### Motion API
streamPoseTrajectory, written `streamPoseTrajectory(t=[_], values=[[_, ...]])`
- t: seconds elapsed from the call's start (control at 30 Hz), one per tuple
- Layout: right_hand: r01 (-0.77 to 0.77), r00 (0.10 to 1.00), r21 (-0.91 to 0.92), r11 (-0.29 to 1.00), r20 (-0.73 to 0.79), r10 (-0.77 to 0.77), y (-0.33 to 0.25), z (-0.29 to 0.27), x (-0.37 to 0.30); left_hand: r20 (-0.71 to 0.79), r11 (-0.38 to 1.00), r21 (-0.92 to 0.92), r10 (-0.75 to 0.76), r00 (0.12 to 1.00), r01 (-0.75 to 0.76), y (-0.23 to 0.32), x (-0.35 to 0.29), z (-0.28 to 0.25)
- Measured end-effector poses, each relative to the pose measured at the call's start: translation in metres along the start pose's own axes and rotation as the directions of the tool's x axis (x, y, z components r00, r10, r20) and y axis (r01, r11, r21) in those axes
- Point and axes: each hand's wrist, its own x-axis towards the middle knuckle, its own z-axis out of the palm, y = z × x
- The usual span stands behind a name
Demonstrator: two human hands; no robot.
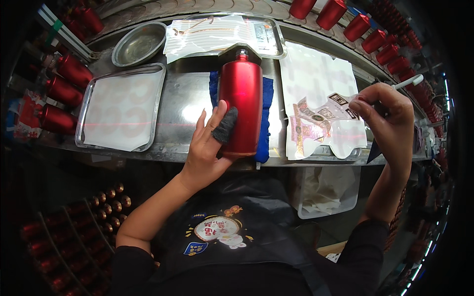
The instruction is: The person picks up red bottles from a tray, wipes the neck area with a cloth, and applies a gold circular label to the neck. They then apply a rectangular label to the body of the bottle and place the finished bottle on a nearby rack.
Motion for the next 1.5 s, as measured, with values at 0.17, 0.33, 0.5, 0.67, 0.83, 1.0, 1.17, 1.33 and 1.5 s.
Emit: streamPoseTrajectory(t=[0.17,0.33,0.5,0.67,0.83,1.0,1.17,1.33,1.5], values=[[0.131,0.983,0.270,0.954,0.093,-0.161,-0.016,0.011,0.008,0.069,0.999,0.002,-0.038,0.997,0.038,0.011,0.004,-0.016],[0.141,0.937,0.430,0.892,0.232,-0.260,-0.024,0.029,0.038,0.045,0.578,-0.776,-0.348,0.936,0.252,0.023,0.023,-0.055],[0.015,0.861,0.417,0.909,0.457,-0.224,-0.009,0.066,0.088,0.258,0.483,-0.779,-0.334,0.906,0.400,0.027,0.045,-0.042],[-0.044,0.856,0.457,0.888,0.476,-0.203,0.037,0.108,0.116,0.244,0.759,-0.437,-0.416,0.876,0.482,0.021,0.041,-0.045],[-0.077,0.955,0.171,0.982,0.295,0.023,0.037,0.135,0.118,0.181,0.787,-0.384,-0.449,0.875,0.483,0.018,0.039,-0.041],[-0.409,0.903,0.190,0.893,0.224,0.366,0.002,0.135,0.035,0.104,0.734,-0.457,-0.517,0.849,0.503,0.013,0.036,-0.036],[-0.164,0.983,0.185,0.969,0.116,0.144,0.007,0.148,-0.012,0.125,0.714,-0.506,-0.494,0.861,0.483,0.008,0.035,-0.035],[-0.398,0.897,0.346,0.850,0.341,0.281,0.024,0.144,-0.006,0.157,0.665,-0.544,-0.518,0.841,0.512,0.009,0.036,-0.036],[-0.490,0.836,0.380,0.785,0.461,0.298,0.025,0.139,-0.009,0.202,0.625,-0.548,-0.546,0.813,0.556,0.011,0.039,-0.042]])
